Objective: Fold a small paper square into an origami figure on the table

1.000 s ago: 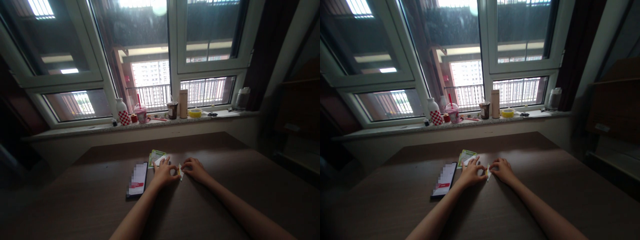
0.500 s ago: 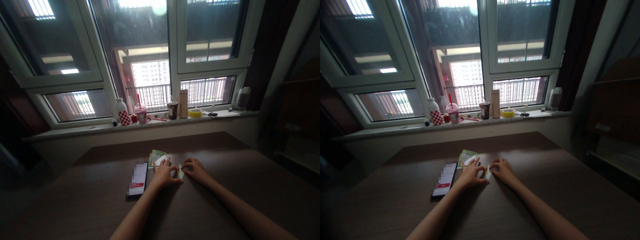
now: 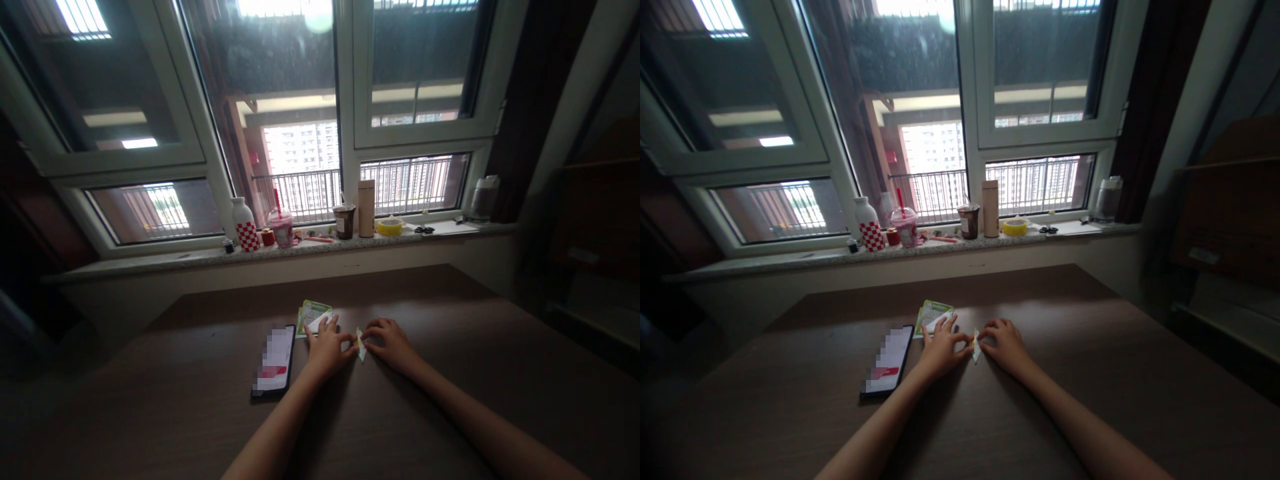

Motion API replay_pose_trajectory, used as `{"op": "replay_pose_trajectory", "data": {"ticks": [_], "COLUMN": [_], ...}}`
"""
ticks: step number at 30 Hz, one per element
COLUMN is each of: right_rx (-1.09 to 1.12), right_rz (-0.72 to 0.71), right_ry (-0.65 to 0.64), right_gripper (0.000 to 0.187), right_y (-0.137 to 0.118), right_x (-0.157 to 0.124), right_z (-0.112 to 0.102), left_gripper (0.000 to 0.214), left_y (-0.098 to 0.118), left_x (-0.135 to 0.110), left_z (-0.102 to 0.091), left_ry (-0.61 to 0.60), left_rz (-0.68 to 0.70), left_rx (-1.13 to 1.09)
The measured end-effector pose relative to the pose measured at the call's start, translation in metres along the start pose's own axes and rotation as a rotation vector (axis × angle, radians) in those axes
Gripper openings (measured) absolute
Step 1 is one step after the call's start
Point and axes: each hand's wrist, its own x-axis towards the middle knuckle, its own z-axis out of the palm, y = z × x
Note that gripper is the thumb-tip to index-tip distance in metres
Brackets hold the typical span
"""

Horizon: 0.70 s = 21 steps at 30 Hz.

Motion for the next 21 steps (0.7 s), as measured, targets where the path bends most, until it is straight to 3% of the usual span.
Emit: {"op": "replay_pose_trajectory", "data": {"ticks": [21], "right_rx": [-0.012], "right_rz": [-0.051], "right_ry": [-0.118], "right_gripper": [0.058], "right_y": [0.0006], "right_x": [-0.0058], "right_z": [-0.0077], "left_gripper": [0.027], "left_y": [-0.0004], "left_x": [-0.0015], "left_z": [0.0029], "left_ry": [0.045], "left_rz": [-0.011], "left_rx": [-0.041]}}
